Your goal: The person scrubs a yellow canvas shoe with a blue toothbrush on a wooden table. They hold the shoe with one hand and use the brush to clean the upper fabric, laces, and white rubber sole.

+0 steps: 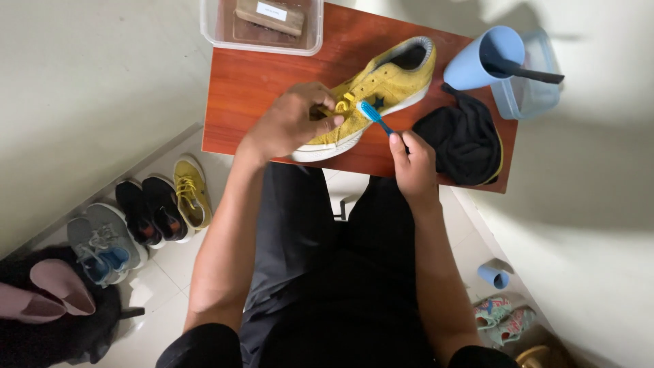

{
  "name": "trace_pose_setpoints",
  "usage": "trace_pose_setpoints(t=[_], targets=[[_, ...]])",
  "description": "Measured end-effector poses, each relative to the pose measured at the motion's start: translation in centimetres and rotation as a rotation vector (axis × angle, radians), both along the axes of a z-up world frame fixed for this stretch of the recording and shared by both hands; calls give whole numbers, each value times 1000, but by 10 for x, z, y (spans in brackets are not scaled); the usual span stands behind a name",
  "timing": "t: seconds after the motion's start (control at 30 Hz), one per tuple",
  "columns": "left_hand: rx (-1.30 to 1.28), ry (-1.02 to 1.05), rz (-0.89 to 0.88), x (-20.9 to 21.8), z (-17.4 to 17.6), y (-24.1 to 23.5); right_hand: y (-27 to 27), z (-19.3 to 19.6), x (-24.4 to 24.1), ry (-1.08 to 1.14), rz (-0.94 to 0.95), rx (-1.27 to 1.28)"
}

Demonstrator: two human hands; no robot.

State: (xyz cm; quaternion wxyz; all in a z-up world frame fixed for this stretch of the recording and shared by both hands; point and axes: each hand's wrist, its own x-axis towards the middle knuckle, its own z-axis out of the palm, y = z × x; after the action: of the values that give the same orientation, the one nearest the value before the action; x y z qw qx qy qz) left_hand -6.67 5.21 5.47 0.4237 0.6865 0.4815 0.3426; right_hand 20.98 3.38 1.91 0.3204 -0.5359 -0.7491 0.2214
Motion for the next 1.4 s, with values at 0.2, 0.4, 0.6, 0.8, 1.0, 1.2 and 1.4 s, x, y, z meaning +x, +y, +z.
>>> trace_pose_setpoints(t=[0.2, 0.4, 0.6, 0.8, 1.0, 1.2, 1.4], targets=[[36, 28, 50, 1, -11, 5, -9, 14, 0, -100, 32, 25], [-36, 71, 152, 3, -9, 3, -14, 6, 25, -122, -86, -67], [-70, 199, 220, 23, -3, -12, -36, -19, 12, 311, -28, -422], [145, 409, 432, 75, -28, -29, -51, -11, -24, 891, -89, -768], [477, 763, 466, 110, -39, -23, -50, -13, -29, 1113, -157, -826], [406, 664, 296, 99, -44, -26, -76, -24, -27, 1091, -204, -876], [262, 535, 233, 92, -45, -25, -57, -37, -23, 857, -168, -651]])
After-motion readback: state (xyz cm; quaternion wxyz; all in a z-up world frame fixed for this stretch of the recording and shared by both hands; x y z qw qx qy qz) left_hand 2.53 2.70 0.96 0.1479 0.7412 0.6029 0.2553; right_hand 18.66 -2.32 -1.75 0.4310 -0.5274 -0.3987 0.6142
